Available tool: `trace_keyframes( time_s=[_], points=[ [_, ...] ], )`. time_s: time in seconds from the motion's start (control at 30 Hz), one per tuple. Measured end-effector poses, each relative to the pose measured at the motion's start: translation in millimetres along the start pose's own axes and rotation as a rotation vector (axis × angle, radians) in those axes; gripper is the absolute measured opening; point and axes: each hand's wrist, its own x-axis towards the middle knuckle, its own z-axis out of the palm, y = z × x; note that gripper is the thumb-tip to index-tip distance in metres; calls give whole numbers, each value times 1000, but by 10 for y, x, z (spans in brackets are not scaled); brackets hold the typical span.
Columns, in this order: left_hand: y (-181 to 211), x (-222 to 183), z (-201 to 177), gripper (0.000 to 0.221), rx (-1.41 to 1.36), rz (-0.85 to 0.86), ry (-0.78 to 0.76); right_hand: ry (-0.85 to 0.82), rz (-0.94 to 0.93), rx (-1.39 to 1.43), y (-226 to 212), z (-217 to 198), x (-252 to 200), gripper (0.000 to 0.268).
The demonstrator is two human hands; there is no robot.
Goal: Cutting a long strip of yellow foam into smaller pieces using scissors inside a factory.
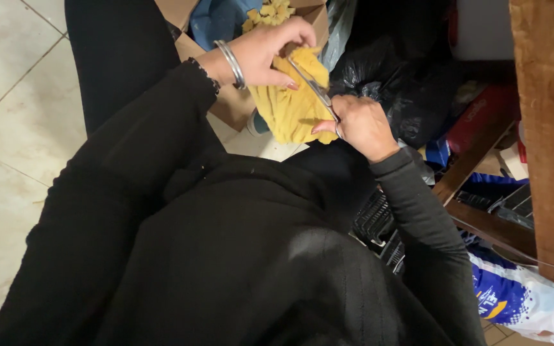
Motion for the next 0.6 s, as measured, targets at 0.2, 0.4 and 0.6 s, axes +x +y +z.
trace_keyframes(
  time_s=[0.2,0.4,0.6],
  points=[
    [230,-39,31,75,253,27,-149,-20,-52,8,35,-34,-2,59],
    [-88,-61,101,47,302,-85,-235,-44,-62,60,13,-41,-4,53],
    [-51,-98,-17,77,244,-129,-189,-188,95,211,3,-56,-59,64]
  ],
)
